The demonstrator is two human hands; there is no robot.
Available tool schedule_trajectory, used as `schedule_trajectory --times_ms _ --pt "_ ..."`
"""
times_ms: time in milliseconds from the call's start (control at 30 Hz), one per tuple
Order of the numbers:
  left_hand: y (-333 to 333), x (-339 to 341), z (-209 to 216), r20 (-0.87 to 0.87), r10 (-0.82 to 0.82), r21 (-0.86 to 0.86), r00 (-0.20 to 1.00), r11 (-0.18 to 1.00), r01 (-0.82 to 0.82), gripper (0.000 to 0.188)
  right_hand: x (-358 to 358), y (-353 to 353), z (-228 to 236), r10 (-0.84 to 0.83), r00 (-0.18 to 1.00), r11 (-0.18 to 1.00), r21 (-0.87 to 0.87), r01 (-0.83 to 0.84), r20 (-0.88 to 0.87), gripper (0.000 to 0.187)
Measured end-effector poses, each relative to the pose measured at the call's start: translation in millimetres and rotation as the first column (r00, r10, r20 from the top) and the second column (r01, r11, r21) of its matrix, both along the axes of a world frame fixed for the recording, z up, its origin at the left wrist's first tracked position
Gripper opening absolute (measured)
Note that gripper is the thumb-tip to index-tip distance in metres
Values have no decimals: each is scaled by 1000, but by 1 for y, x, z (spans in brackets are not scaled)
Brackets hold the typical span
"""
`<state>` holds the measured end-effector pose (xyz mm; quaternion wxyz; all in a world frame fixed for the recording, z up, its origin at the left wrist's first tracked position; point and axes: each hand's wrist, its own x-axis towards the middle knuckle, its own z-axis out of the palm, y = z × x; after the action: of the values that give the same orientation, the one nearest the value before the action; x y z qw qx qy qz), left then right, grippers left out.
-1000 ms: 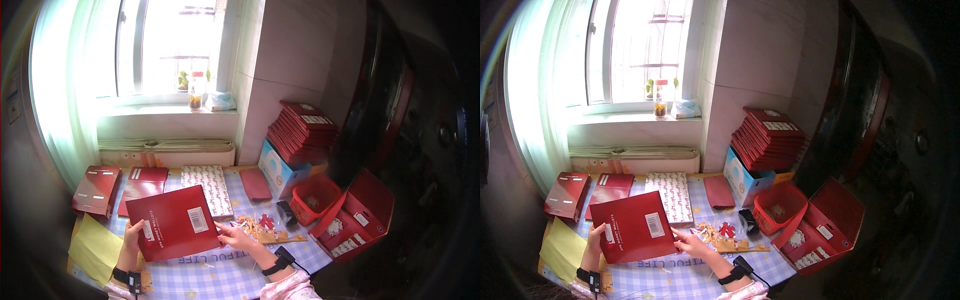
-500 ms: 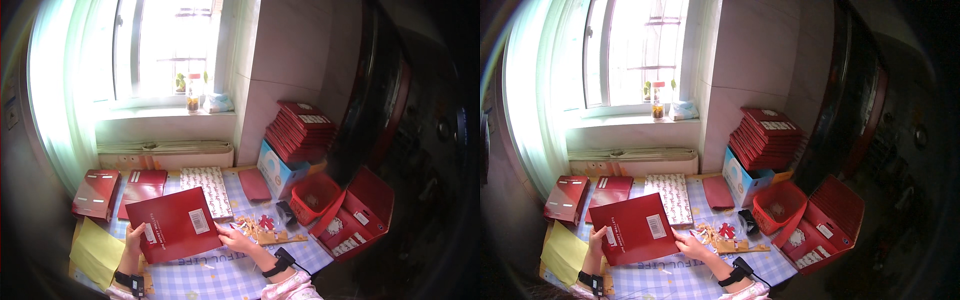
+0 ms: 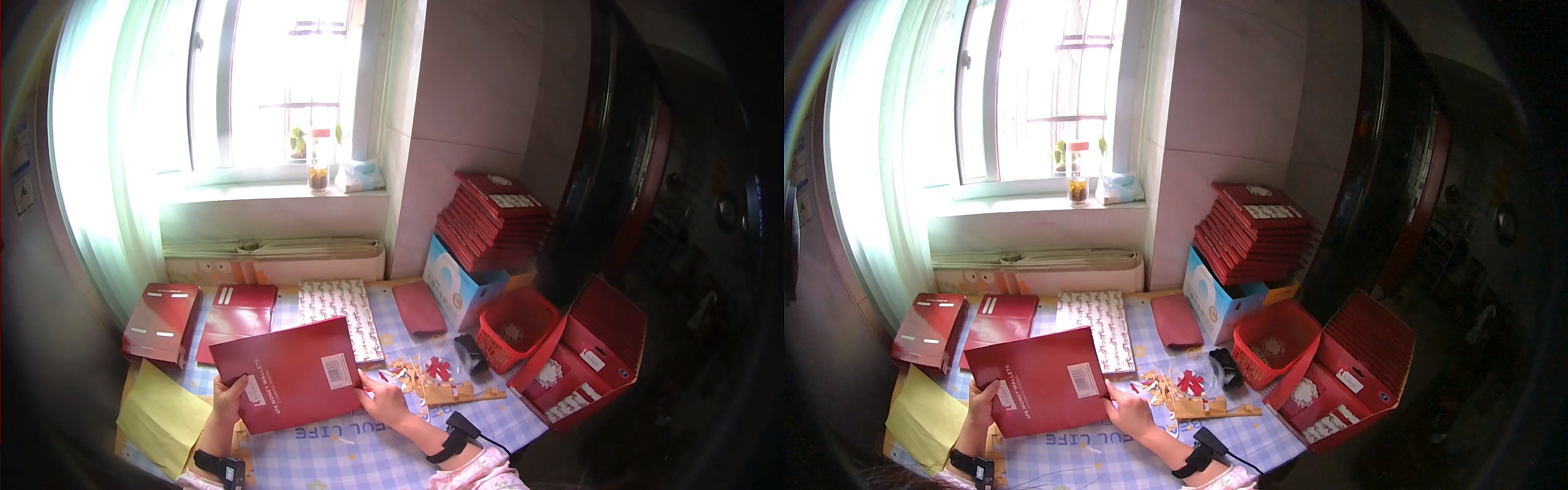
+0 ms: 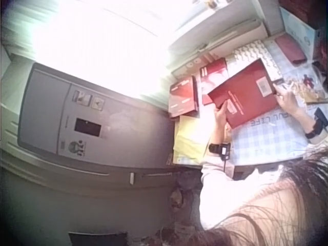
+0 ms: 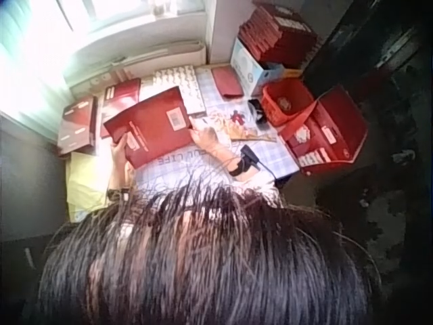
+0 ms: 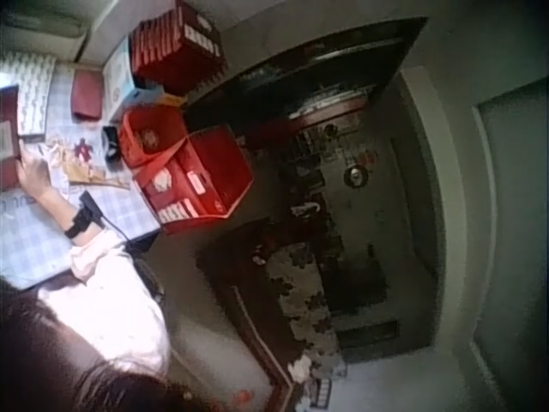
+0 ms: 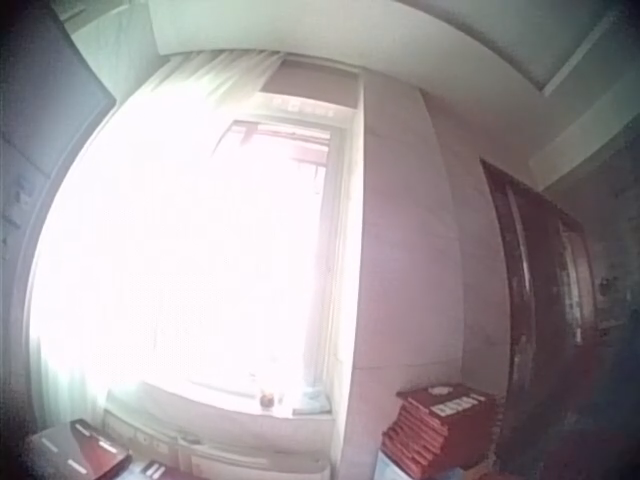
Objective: Assembling and folding red cardstock folders or envelopes at a table.
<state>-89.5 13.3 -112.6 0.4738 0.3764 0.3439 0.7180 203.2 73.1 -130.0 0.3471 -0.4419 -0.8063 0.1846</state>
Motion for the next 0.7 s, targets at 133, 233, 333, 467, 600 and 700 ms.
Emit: schedule_trajectory --times_ms 133,233,333,467,600,700 --pt "1 -15 -15 -63 -56 7 996 998 56 17 -4 4 1 60 929 997 -26 -74 -365 45" --pt "-3 -4 -14 -135 -58 48 989 997 65 17 -6 -1 8 -18 883 992 -122 -44 -468 42" --pt "-10 8 -3 -162 -40 24 986 999 44 15 -4 6 6 11 849 1000 12 -6 -528 42" --pt "-10 10 -6 -189 -19 41 982 999 27 16 0 2 19 -65 877 991 69 111 -476 30" --pt "-11 9 -8 -237 -29 61 971 997 45 20 4 2 21 -68 875 987 93 128 -479 25" --pt "-12 10 -5 -258 -40 80 965 995 62 23 7 3 20 -61 885 986 108 125 -462 24"
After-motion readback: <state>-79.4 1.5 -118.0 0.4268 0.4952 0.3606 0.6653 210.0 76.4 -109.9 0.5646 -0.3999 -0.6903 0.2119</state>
